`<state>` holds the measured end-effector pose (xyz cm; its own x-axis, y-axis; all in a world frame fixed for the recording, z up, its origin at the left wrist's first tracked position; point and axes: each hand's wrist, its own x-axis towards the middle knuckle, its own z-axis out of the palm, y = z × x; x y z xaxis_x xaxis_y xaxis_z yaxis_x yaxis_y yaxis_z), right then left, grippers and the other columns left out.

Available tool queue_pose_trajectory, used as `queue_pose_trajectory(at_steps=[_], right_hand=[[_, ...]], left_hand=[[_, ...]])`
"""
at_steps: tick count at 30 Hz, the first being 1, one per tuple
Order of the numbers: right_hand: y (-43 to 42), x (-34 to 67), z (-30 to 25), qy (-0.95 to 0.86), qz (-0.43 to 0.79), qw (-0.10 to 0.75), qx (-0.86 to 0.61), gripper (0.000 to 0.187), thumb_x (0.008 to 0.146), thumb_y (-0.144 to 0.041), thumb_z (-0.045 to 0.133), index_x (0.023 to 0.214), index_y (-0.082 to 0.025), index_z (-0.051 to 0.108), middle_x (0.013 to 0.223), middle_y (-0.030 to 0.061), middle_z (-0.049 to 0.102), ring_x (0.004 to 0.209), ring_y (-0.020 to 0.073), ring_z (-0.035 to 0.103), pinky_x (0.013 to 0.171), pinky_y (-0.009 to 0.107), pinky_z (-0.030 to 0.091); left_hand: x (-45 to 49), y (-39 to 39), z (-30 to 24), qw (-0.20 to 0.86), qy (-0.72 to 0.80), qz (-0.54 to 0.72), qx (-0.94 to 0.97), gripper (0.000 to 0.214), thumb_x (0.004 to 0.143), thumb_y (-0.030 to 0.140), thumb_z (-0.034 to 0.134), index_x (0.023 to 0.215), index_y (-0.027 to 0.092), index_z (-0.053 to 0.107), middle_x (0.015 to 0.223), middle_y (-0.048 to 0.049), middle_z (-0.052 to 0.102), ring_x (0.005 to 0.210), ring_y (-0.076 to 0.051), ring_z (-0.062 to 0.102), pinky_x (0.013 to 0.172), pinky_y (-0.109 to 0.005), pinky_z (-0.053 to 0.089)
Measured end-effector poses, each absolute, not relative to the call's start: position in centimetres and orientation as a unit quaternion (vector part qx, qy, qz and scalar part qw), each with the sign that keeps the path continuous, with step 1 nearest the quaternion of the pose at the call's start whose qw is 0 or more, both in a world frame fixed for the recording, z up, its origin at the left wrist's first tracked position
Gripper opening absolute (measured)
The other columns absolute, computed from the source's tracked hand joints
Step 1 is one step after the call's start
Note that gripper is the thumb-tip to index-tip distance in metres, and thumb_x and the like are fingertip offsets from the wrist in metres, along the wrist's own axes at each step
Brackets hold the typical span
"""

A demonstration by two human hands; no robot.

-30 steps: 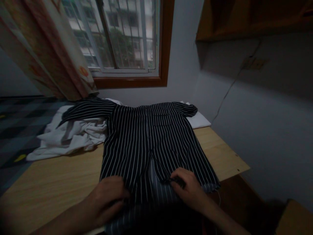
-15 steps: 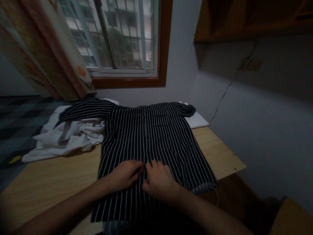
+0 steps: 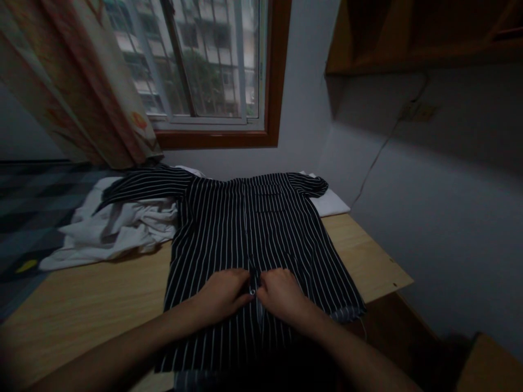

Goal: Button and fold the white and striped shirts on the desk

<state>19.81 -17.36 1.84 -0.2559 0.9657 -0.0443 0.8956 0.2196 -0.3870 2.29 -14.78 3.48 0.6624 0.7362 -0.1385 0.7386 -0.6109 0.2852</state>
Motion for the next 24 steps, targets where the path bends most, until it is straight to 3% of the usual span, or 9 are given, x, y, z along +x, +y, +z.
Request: queue_pose_trajectory(at_steps=[3,8,13,18,24], right_hand=[[-16.8,20.4,1.0,-0.72,0.31,0.207,-0.586,0.013,0.073,-0.013,0.052,0.067,-0.018,0.062,0.063,0.0004,0.063,0.062,0.0152,0.06,0.061,0.026,0.043],[-16.1,20.7,-0.3,-0.518,0.581,0.336,-0.531,0.007,0.072,-0.027,0.055,0.071,-0.02,0.054,0.051,-0.007,0.052,0.042,0.0095,0.049,0.044,0.021,0.039],[-15.8,20.6,0.3,-0.4,0.634,0.446,-0.489,0.016,0.059,-0.025,0.065,0.068,-0.018,0.054,0.055,-0.0078,0.051,0.046,0.0061,0.045,0.045,0.018,0.037],[-15.8,20.6,1.1,-0.333,0.678,0.465,-0.461,0.022,0.055,-0.021,0.071,0.074,-0.017,0.06,0.063,-0.0049,0.059,0.055,0.0077,0.052,0.055,0.021,0.042],[-15.8,20.5,1.2,-0.291,0.678,0.5,-0.454,0.024,0.052,-0.017,0.073,0.074,-0.017,0.065,0.069,-0.0023,0.064,0.065,0.0119,0.059,0.07,0.026,0.047]], left_hand=[[2.8,-14.7,2.9,0.164,0.41,0.008,0.897,0.012,0.085,0.026,0.055,0.088,0.016,0.06,0.09,-0.0076,0.067,0.086,-0.025,0.065,0.075,-0.037,0.051],[2.9,-14.8,2.5,0.171,0.441,0.026,0.881,0.014,0.084,0.026,0.055,0.092,0.016,0.06,0.094,-0.0071,0.066,0.086,-0.024,0.065,0.075,-0.036,0.051],[3.3,-15.1,2.4,0.183,0.422,0.02,0.888,0.016,0.085,0.019,0.052,0.097,0.016,0.061,0.097,-0.008,0.067,0.09,-0.024,0.065,0.078,-0.037,0.051],[3.4,-15.2,2.0,0.203,0.422,0.037,0.883,0.016,0.089,0.018,0.044,0.094,0.015,0.059,0.094,-0.0086,0.066,0.085,-0.023,0.065,0.076,-0.037,0.05],[2.5,-13.9,2.7,0.307,0.444,0.1,0.836,0.016,0.09,0.027,0.047,0.084,0.016,0.057,0.081,-0.0034,0.063,0.077,-0.018,0.059,0.072,-0.03,0.044]])
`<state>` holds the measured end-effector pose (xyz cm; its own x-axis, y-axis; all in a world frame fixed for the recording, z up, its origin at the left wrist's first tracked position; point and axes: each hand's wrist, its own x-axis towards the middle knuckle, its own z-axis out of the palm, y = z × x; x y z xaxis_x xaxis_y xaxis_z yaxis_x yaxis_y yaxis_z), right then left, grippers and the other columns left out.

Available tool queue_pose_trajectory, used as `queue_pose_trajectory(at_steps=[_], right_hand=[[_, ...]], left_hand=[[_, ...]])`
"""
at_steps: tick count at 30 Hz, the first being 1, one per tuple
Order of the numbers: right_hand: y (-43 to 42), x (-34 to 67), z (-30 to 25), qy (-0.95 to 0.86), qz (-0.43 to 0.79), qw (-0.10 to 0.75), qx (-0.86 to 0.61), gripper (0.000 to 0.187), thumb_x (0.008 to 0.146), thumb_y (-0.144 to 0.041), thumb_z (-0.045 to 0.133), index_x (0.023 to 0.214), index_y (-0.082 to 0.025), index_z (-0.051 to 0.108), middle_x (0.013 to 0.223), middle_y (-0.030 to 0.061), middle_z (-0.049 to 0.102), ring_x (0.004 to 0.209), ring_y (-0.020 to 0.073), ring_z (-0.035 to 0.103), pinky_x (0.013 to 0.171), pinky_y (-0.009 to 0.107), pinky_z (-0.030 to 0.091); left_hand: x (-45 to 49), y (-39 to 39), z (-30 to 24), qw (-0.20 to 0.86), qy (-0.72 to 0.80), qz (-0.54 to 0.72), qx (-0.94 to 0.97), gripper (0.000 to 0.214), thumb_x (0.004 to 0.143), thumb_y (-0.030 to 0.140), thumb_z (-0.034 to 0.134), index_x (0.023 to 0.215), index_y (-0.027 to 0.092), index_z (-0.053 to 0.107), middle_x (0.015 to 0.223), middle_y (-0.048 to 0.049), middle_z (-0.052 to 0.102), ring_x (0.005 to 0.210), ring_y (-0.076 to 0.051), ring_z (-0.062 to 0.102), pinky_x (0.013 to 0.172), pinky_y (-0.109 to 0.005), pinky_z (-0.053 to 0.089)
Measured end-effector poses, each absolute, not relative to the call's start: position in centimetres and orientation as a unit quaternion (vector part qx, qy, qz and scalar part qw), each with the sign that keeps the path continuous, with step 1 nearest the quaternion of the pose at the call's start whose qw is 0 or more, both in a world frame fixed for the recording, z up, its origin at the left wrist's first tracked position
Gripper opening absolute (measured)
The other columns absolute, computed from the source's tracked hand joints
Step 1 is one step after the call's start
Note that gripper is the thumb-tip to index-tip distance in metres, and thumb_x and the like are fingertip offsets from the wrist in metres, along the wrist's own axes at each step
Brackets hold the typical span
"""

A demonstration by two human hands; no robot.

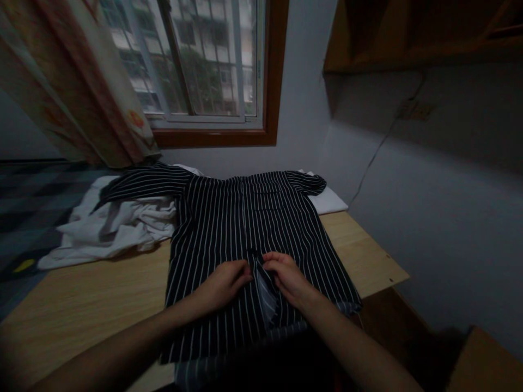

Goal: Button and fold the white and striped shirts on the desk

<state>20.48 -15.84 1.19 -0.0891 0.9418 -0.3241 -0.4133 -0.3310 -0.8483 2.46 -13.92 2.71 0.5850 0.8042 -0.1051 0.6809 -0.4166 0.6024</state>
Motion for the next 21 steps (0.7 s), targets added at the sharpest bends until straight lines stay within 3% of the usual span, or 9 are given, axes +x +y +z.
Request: queue_pose_trajectory(at_steps=[10,21], right_hand=[[-16.3,19.9,1.3,-0.333,0.655,0.475,-0.484,0.03,0.058,-0.026,0.079,0.083,-0.016,0.065,0.069,-0.0024,0.064,0.063,0.0108,0.058,0.066,0.024,0.044],[-16.3,19.5,1.0,-0.401,0.609,0.466,-0.502,0.032,0.058,-0.033,0.081,0.082,-0.018,0.065,0.072,-0.0018,0.065,0.069,0.0135,0.061,0.073,0.029,0.047]], left_hand=[[2.2,-12.2,3.7,0.542,0.45,0.164,0.691,0.014,0.08,0.028,0.056,0.077,0.015,0.057,0.06,0.0054,0.046,0.055,-0.009,0.038,0.053,-0.022,0.029],[2.2,-12.2,3.7,0.613,0.456,0.148,0.628,0.017,0.082,0.03,0.055,0.074,0.015,0.054,0.055,0.0069,0.045,0.046,-0.006,0.034,0.046,-0.021,0.023]])
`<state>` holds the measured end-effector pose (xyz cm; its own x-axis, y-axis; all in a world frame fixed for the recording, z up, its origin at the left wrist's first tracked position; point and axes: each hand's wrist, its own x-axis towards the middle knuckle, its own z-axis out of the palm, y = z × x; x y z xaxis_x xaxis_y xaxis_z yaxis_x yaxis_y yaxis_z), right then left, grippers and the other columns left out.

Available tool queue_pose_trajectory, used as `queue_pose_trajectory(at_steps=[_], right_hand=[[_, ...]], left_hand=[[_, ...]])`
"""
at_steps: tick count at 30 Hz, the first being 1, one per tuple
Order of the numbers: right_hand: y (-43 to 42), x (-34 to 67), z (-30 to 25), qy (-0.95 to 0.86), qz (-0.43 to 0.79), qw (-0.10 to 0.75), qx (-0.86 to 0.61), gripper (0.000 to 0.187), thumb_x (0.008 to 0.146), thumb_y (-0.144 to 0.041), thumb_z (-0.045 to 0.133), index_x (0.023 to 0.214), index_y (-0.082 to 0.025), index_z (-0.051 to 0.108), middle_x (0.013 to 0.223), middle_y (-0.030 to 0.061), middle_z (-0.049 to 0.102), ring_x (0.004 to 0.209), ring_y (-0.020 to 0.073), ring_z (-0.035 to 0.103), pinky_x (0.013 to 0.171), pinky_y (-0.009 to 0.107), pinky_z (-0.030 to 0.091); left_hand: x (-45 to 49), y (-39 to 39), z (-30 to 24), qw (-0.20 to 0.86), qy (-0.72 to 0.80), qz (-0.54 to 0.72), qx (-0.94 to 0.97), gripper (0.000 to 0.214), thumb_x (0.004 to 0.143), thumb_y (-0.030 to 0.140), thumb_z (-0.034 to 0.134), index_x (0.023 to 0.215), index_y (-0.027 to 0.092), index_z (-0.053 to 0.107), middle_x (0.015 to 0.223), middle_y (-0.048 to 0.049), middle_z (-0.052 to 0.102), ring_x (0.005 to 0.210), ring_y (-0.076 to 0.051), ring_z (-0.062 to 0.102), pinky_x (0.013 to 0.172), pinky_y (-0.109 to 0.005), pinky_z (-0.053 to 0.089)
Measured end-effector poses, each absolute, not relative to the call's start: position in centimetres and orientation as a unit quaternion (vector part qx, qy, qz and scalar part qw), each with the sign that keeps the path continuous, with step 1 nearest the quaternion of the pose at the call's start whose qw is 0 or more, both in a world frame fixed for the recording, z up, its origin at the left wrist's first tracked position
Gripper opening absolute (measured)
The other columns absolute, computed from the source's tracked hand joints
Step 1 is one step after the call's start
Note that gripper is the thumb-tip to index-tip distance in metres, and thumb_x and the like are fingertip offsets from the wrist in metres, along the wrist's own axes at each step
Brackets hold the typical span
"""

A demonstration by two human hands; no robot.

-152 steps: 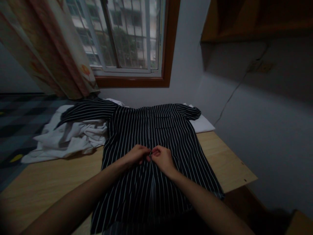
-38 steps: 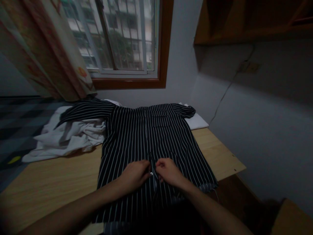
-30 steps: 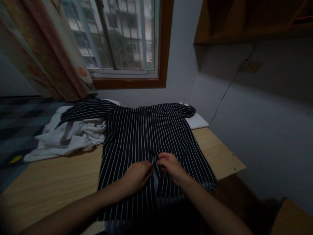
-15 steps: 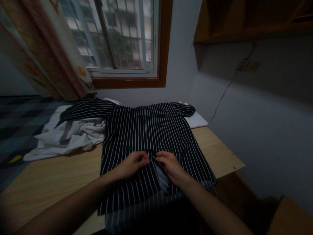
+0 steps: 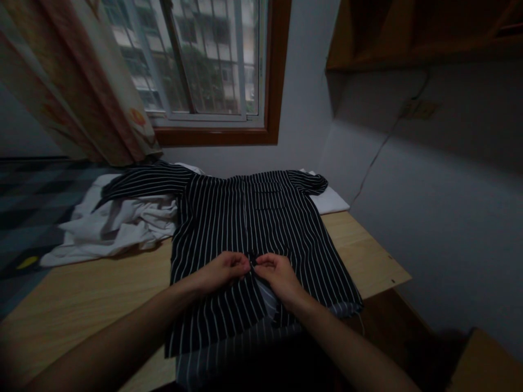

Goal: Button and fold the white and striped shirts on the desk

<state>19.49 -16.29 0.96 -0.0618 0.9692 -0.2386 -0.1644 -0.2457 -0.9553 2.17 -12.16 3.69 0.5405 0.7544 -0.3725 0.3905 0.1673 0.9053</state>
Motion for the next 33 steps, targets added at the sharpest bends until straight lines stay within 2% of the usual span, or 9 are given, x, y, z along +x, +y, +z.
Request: queue_pose_trajectory(at_steps=[10,13,15,18,22,25,28,33], right_hand=[[-16.3,19.4,0.6,-0.457,0.564,0.461,-0.51,0.025,0.065,-0.036,0.076,0.081,-0.017,0.073,0.075,0.0021,0.069,0.073,0.0159,0.063,0.072,0.03,0.048],[-16.2,19.5,0.8,-0.463,0.575,0.45,-0.503,0.025,0.071,-0.041,0.069,0.076,-0.017,0.073,0.074,0.0036,0.068,0.072,0.0147,0.061,0.068,0.028,0.046],[-16.0,19.5,0.8,-0.457,0.591,0.446,-0.493,0.026,0.073,-0.041,0.066,0.078,-0.016,0.072,0.073,0.0035,0.067,0.069,0.0135,0.06,0.063,0.026,0.046],[-15.6,19.4,0.5,-0.452,0.598,0.451,-0.484,0.024,0.069,-0.032,0.07,0.087,-0.017,0.067,0.071,0.0008,0.066,0.063,0.0121,0.06,0.058,0.025,0.046],[-15.1,19.0,-0.1,-0.478,0.577,0.441,-0.494,0.019,0.063,-0.022,0.068,0.08,-0.017,0.061,0.06,-0.0047,0.059,0.054,0.011,0.058,0.052,0.024,0.046],[-15.1,18.7,-0.1,-0.525,0.514,0.43,-0.524,0.014,0.064,-0.017,0.063,0.077,-0.018,0.059,0.059,-0.0054,0.057,0.052,0.0099,0.055,0.05,0.022,0.044],[-15.5,18.3,0.5,-0.577,0.422,0.414,-0.563,0.016,0.062,-0.009,0.06,0.076,-0.018,0.059,0.059,-0.0053,0.057,0.053,0.0092,0.054,0.05,0.02,0.042],[-16.3,17.6,0.8,-0.646,0.289,0.395,-0.585,0.018,0.066,-0.008,0.057,0.078,-0.021,0.054,0.062,-0.0051,0.058,0.055,0.0103,0.057,0.054,0.021,0.044]], left_hand=[[2.2,-12.0,3.2,0.6,0.484,0.137,0.622,0.02,0.08,0.031,0.055,0.067,0.015,0.053,0.053,0.0058,0.048,0.043,-0.006,0.034,0.044,-0.021,0.023],[2.2,-12.0,3.3,0.606,0.485,0.131,0.617,0.019,0.079,0.029,0.056,0.065,0.016,0.051,0.055,0.005,0.052,0.042,-0.006,0.037,0.043,-0.02,0.025],[2.2,-12.0,3.2,0.612,0.484,0.128,0.612,0.018,0.08,0.027,0.055,0.066,0.016,0.05,0.057,0.0044,0.054,0.041,-0.006,0.039,0.042,-0.02,0.025],[2.2,-11.9,2.9,0.614,0.483,0.124,0.612,0.015,0.08,0.024,0.054,0.068,0.016,0.052,0.057,0.004,0.056,0.039,-0.005,0.041,0.039,-0.019,0.024],[2.2,-12.0,2.7,0.611,0.49,0.122,0.61,0.013,0.079,0.021,0.055,0.068,0.015,0.053,0.057,0.0037,0.058,0.04,-0.005,0.044,0.038,-0.018,0.028],[2.3,-12.0,2.6,0.62,0.491,0.131,0.598,0.011,0.078,0.02,0.057,0.069,0.014,0.055,0.06,0.0028,0.061,0.042,-0.005,0.047,0.039,-0.017,0.033],[2.4,-12.1,2.5,0.646,0.485,0.152,0.569,0.012,0.079,0.022,0.056,0.071,0.013,0.057,0.064,0.0003,0.064,0.045,-0.006,0.052,0.041,-0.017,0.039],[2.6,-12.2,2.4,0.667,0.49,0.174,0.534,0.024,0.082,0.031,0.057,0.07,0.011,0.062,0.058,-0.0015,0.062,0.047,-0.009,0.056,0.043,-0.019,0.043]])
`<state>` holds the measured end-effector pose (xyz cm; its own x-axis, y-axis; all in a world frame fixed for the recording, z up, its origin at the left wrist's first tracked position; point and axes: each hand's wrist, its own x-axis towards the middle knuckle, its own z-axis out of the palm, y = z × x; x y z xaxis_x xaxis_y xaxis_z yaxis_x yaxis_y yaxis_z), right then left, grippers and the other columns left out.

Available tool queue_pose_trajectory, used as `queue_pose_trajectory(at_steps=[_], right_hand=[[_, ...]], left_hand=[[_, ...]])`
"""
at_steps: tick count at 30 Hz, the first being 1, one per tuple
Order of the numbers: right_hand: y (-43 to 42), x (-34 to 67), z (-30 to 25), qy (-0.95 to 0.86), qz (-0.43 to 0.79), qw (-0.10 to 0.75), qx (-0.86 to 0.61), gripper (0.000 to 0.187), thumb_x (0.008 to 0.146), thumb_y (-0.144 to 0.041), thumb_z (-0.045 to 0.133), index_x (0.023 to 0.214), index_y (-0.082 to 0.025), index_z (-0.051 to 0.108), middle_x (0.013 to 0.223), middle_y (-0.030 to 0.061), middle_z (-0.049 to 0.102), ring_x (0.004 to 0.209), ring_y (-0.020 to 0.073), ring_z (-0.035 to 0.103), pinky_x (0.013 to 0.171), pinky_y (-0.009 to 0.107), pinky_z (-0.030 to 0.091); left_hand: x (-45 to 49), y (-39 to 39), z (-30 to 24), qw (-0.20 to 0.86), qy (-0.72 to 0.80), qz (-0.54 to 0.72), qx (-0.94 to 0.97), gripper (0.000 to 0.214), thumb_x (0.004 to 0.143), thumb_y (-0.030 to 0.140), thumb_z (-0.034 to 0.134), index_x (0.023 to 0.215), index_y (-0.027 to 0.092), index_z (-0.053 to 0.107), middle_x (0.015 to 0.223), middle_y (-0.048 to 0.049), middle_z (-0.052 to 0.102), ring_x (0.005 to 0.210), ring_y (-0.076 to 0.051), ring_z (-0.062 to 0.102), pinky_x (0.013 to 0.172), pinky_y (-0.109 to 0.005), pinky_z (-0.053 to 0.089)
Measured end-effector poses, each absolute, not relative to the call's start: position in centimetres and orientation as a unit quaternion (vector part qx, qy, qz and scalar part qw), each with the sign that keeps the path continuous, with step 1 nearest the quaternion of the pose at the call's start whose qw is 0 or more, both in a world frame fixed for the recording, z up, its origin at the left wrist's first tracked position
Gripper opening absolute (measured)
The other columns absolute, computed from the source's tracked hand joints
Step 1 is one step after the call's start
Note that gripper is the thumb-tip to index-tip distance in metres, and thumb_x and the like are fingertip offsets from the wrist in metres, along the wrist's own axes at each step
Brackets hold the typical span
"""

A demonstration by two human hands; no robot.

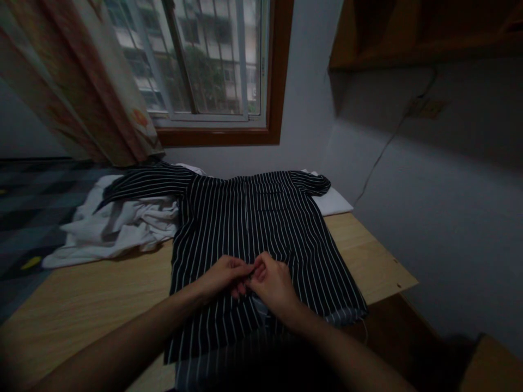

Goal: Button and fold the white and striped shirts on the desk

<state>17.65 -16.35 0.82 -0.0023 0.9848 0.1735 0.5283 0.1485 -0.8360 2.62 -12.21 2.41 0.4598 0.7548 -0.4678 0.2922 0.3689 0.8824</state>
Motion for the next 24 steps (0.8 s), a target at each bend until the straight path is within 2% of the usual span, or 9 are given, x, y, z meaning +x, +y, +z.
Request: queue_pose_trajectory(at_steps=[6,11,14,18,21,24], right_hand=[[-17.1,17.4,-0.5,-0.701,0.158,0.383,-0.58,0.013,0.075,-0.013,0.055,0.083,-0.021,0.049,0.066,-0.0031,0.059,0.058,0.0135,0.06,0.058,0.025,0.044],[-17.3,17.3,-0.8,-0.708,0.163,0.4,-0.559,0.014,0.074,-0.011,0.053,0.083,-0.021,0.049,0.067,-0.002,0.059,0.06,0.0137,0.06,0.062,0.026,0.046],[-17.0,17.4,-0.4,-0.65,0.277,0.437,-0.557,0.019,0.07,-0.011,0.055,0.085,-0.022,0.05,0.068,-0.0035,0.059,0.061,0.0123,0.059,0.06,0.024,0.048],[-16.2,18.4,0.2,-0.493,0.539,0.464,-0.501,0.031,0.063,-0.018,0.066,0.086,-0.022,0.047,0.066,-0.0064,0.057,0.054,0.01,0.056,0.051,0.021,0.046],[-15.7,19.3,0.1,-0.386,0.68,0.436,-0.445,0.041,0.056,-0.02,0.074,0.085,-0.021,0.046,0.064,-0.0073,0.057,0.05,0.0082,0.054,0.047,0.019,0.043],[-15.5,19.9,-0.3,-0.349,0.732,0.399,-0.428,0.044,0.055,-0.024,0.078,0.087,-0.021,0.047,0.063,-0.0069,0.057,0.049,0.0078,0.053,0.046,0.019,0.04]], left_hand=[[2.9,-12.5,2.5,0.652,0.511,0.182,0.53,0.015,0.081,0.017,0.058,0.067,0.013,0.058,0.057,-0.0002,0.062,0.047,-0.008,0.056,0.044,-0.019,0.044],[2.9,-12.6,2.3,0.652,0.509,0.196,0.526,0.017,0.082,0.012,0.052,0.065,0.014,0.052,0.055,0.0011,0.06,0.048,-0.008,0.056,0.046,-0.019,0.043],[2.9,-12.7,1.9,0.64,0.494,0.2,0.553,0.017,0.084,0.014,0.049,0.067,0.015,0.05,0.052,0.0028,0.057,0.045,-0.008,0.053,0.047,-0.02,0.043],[2.5,-12.8,1.6,0.616,0.454,0.184,0.617,0.016,0.087,0.023,0.046,0.072,0.018,0.046,0.051,0.005,0.054,0.044,-0.008,0.051,0.047,-0.02,0.041],[2.1,-12.7,1.9,0.595,0.422,0.143,0.669,0.017,0.089,0.029,0.044,0.075,0.019,0.045,0.053,0.0054,0.052,0.047,-0.01,0.05,0.048,-0.021,0.039],[1.7,-12.3,2.5,0.513,0.411,0.107,0.746,0.021,0.089,0.031,0.043,0.072,0.019,0.046,0.058,0.0034,0.052,0.052,-0.011,0.051,0.051,-0.022,0.036]])
